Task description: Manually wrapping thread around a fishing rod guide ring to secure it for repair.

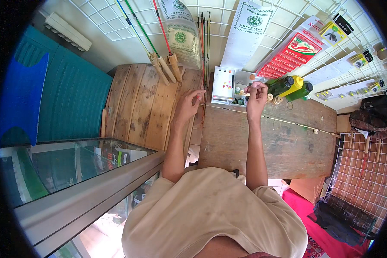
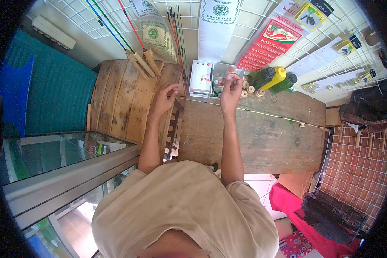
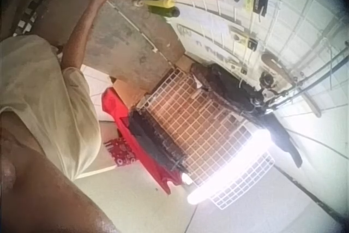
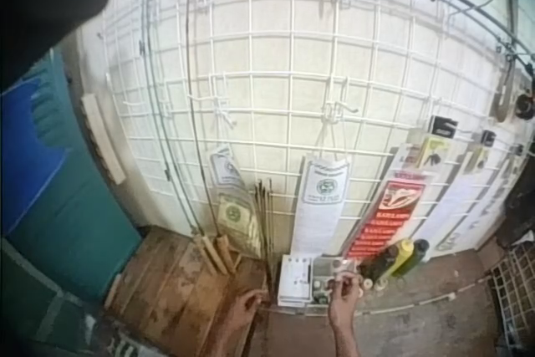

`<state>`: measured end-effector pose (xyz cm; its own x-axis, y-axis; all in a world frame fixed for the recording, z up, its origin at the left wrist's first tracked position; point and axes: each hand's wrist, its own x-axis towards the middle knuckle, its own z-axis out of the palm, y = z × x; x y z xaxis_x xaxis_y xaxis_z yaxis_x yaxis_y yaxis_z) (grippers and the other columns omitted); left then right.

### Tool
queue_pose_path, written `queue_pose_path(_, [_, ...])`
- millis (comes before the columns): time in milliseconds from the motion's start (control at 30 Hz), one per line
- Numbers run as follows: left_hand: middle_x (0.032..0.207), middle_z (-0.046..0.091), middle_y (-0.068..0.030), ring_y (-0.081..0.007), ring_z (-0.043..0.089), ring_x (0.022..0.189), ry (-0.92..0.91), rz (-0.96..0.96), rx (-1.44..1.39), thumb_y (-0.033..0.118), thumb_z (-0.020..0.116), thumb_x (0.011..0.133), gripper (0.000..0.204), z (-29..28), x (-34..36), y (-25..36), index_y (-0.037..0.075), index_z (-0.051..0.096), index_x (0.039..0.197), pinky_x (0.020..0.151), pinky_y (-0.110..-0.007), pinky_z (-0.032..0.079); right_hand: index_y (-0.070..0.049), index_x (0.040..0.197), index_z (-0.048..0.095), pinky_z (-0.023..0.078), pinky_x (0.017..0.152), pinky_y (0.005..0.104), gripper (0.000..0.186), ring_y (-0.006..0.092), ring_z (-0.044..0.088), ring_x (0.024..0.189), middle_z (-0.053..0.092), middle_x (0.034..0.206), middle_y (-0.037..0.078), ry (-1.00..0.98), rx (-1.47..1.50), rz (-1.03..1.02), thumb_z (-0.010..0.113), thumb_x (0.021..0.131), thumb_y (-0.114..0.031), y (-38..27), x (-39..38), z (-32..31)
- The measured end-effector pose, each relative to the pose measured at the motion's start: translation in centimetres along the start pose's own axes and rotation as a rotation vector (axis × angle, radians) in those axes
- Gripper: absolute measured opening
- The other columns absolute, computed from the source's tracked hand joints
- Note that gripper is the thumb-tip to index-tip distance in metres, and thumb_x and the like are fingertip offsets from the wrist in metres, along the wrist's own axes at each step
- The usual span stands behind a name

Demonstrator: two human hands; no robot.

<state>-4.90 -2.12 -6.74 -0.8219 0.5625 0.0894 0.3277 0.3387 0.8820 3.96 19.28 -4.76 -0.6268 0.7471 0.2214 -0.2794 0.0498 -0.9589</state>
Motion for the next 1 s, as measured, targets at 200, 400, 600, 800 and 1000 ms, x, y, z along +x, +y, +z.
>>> queue_pose_path(200, [0.09, 0.062, -0.0095, -0.0274, 0.06, 0.087, 0.003, 0.048, 0.058, 0.002, 0.055, 0.084, 0.028, 0.5, 0.0, -0.1, 0.01, 0.063, 0.109, 0.081, -0.037, 0.047, -0.003, 0.101, 0.049, 0.047, 0.07, 0.0252, 0.014, 0.0116, 0.057, 0.074, 0.056, 0.078, 0.005, 0.001, 0.008, 0.006, 0.05, 0.098, -0.017, -0.2, 0.1, 0.1])
queue_pose_path(400, [0.089, 0.065, -0.0091, -0.0262, 0.059, 0.089, -0.031, 0.095, 0.179, 0.015, 0.066, 0.082, 0.022, 0.7, 0.5, 1.5, 0.009, 0.067, 0.104, 0.084, -0.037, 0.044, -0.003, 0.101, 0.049, 0.046, 0.07, 0.0251, 0.014, 0.0113, 0.056, 0.074, 0.056, 0.079, 0.005, 0.001, -0.004, -0.005, 0.05, 0.098, -0.016, -0.6, 0.1, 0.2])
queue_pose_path(600, [0.087, 0.067, -0.0053, -0.027, 0.057, 0.088, -0.01, 0.107, 0.132, 0.018, 0.066, 0.082, 0.012, 0.8, 0.8, -0.8, 0.009, 0.072, 0.088, 0.082, -0.038, 0.045, -0.003, 0.102, 0.048, 0.046, 0.07, 0.0252, 0.014, 0.0111, 0.056, 0.072, 0.055, 0.078, 0.003, 0.015, -0.024, 0.004, 0.05, 0.098, -0.016, -0.2, 0.2, -0.4])
queue_pose_path(800, [0.084, 0.068, -0.0081, -0.0265, 0.061, 0.086, 0.049, 0.057, 0.077, 0.015, 0.064, 0.083, 0.014, 0.2, 0.3, -0.2, 0.007, 0.072, 0.092, 0.078, -0.036, 0.047, -0.004, 0.099, 0.05, 0.047, 0.068, 0.0248, 0.014, 0.0093, 0.056, 0.074, 0.056, 0.08, 0.003, 0.042, -0.119, 0.026, 0.051, 0.097, -0.017, 1.4, 0.5, -1.9])
queue_pose_path(1000, [0.085, 0.067, -0.0108, -0.0268, 0.063, 0.077, 0.078, 0.085, 0.017, 0.011, 0.063, 0.085, 0.014, 0.1, 0.3, 0.2, 0.004, 0.07, 0.093, 0.071, -0.033, 0.048, -0.001, 0.103, 0.053, 0.045, 0.075, 0.0348, 0.019, 0.0232, 0.057, 0.085, 0.059, 0.089, 0.012, -0.151, -0.728, -0.037, 0.055, 0.084, 0.0, 1.2, -0.6, -0.9])
